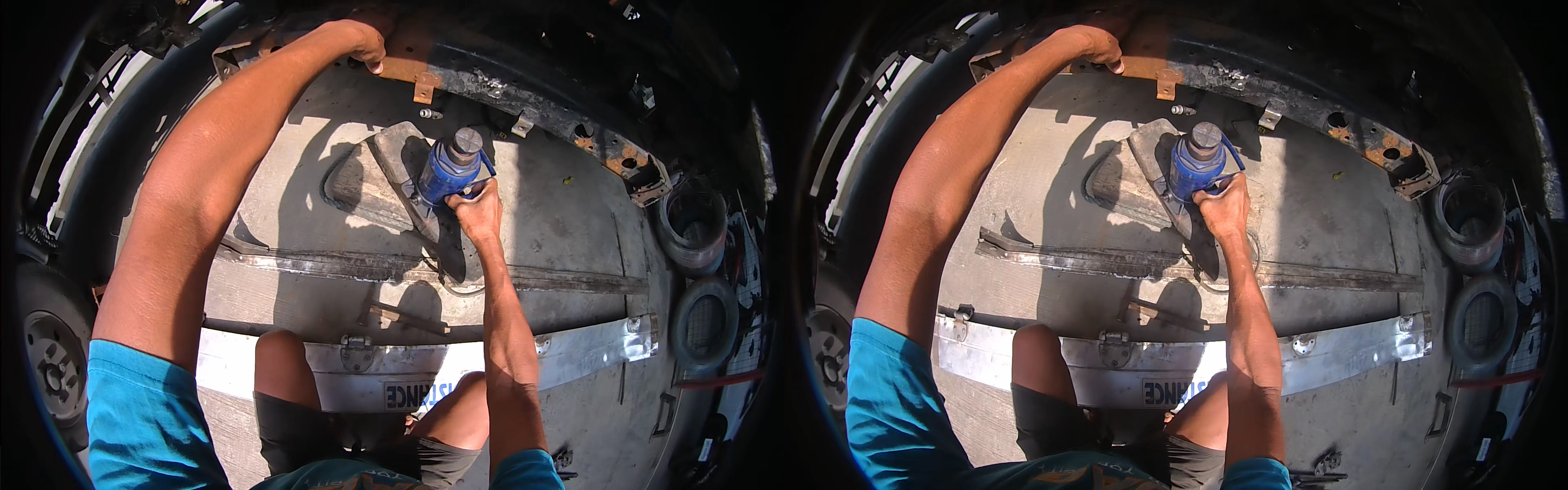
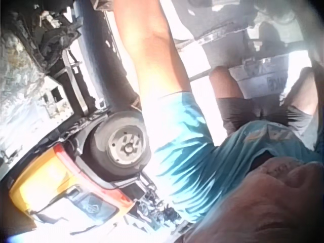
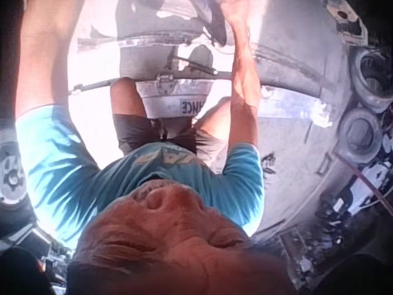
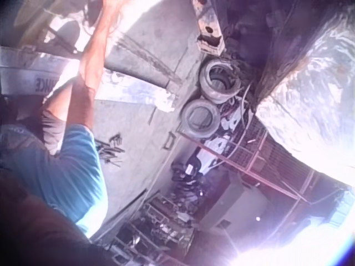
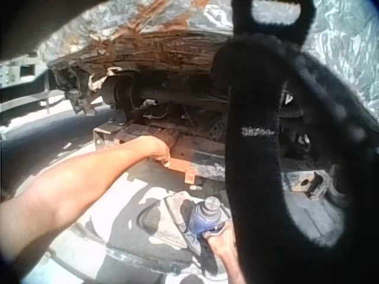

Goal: The person kneels to handle a long silver metal panel, aligning it against a vehicle's undercarriage. They then use a hammer and a blue hydraulic bottle jack to adjust the panel's position and apply pressure to the vehicle frame.

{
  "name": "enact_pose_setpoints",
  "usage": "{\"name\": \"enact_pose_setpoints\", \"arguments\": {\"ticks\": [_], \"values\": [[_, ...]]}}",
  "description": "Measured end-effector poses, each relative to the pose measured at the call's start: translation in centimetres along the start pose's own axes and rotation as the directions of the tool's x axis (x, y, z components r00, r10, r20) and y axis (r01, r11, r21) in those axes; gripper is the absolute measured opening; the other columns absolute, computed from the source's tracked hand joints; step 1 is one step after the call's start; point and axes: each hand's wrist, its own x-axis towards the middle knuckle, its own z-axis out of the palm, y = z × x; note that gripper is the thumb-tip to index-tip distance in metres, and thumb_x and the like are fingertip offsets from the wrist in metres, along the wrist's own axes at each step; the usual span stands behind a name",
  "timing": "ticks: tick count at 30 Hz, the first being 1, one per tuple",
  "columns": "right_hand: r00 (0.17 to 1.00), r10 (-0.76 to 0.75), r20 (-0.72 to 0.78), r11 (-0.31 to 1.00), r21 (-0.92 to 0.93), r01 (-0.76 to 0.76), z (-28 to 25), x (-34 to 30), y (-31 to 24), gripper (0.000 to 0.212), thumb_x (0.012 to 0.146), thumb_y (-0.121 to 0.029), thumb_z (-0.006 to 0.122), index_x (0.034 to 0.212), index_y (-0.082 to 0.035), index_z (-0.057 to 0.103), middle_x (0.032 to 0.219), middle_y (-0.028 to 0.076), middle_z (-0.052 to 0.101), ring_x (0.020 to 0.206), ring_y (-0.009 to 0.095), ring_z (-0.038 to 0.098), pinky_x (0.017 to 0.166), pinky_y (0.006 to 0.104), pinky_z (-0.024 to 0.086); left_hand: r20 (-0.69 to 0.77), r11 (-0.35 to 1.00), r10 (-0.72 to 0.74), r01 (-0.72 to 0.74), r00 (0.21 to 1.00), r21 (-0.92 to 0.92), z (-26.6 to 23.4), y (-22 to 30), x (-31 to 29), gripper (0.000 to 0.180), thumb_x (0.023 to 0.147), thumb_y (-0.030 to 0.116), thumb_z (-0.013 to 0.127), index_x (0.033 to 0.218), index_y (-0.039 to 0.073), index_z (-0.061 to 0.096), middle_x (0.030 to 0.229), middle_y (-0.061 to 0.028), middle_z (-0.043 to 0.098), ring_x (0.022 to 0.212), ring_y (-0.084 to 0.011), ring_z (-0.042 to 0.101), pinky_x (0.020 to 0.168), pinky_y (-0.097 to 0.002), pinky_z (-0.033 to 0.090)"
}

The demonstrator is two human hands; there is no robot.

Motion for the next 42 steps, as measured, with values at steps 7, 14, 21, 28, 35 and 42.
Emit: {"name": "enact_pose_setpoints", "arguments": {"ticks": [7,14,21,28,35,42], "values": [[0.999,0.048,-0.020,0.997,0.068,-0.046,0.0,0.0,2.5,0.065,0.066,-0.022,0.089,0.116,0.004,0.055,0.107,0.024,0.071,0.101,0.035,0.071,0.092,0.0426,0.054,-0.629,0.889,-0.007,-0.283,0.777,-0.359,6.8,10.9,-12.6,0.095,0.086,0.029,0.080,0.157,-0.010,0.031,0.160,-0.0316,0.037,0.155,-0.0417,0.027,0.128,-0.0523,0.024],[0.970,-0.016,0.243,0.784,0.605,-0.139,-1.6,-0.1,1.5,0.061,0.071,-0.009,0.084,0.123,0.002,0.054,0.119,0.016,0.065,0.112,0.030,0.065,0.101,0.0420,0.050,-0.251,0.114,-0.190,-0.233,0.949,-0.966,11.8,22.8,-14.6,0.121,0.077,0.042,0.090,0.159,-0.006,0.015,0.143,-0.0355,0.051,0.133,-0.0481,0.055,0.113,-0.0471,0.045],[0.954,0.047,0.296,0.628,0.734,-0.259,-5.3,2.7,1.2,0.049,0.098,-0.058,0.066,0.122,-0.016,0.067,0.119,-0.001,0.064,0.118,0.018,0.051,0.108,0.0567,0.024,-0.212,0.051,-0.134,-0.207,0.968,-0.977,11.2,22.0,-15.8,0.112,0.080,0.041,0.088,0.155,-0.008,0.020,0.142,-0.0343,0.054,0.133,-0.0445,0.057,0.114,-0.0455,0.045],[0.986,-0.017,0.165,0.871,0.488,-0.067,-5.1,3.7,-3.1,0.035,0.110,-0.037,0.057,0.090,-0.008,0.060,0.070,-0.004,0.047,0.063,0.007,0.038,0.059,0.0268,0.035,-0.311,0.022,-0.156,-0.311,0.938,-0.950,12.6,22.8,-17.7,0.115,0.081,0.042,0.089,0.157,-0.005,0.016,0.144,-0.0332,0.051,0.134,-0.0448,0.055,0.114,-0.0472,0.043],[0.980,0.033,0.196,0.729,0.666,-0.158,-4.0,-2.0,-5.0,0.026,0.109,-0.030,0.059,0.091,-0.012,0.057,0.067,-0.007,0.041,0.060,0.006,0.035,0.056,0.0251,0.031,-0.274,-0.143,-0.376,-0.348,0.885,-0.927,15.6,26.1,-20.3,0.138,0.054,0.026,0.104,0.158,0.003,0.017,0.148,-0.0258,0.048,0.141,-0.0387,0.048,0.118,-0.0465,0.041],[0.967,0.013,0.256,0.818,0.554,-0.157,-3.0,-7.6,-5.7,0.033,0.109,-0.027,0.058,0.082,-0.009,0.061,0.073,-0.004,0.055,0.066,0.007,0.043,0.059,0.0287,0.038,-0.117,-0.294,-0.482,-0.287,0.868,-0.912,15.4,26.8,-24.2,0.126,0.052,0.024,0.104,0.153,0.005,0.031,0.141,-0.0201,0.055,0.132,-0.0339,0.056,0.111,-0.0439,0.048]]}}
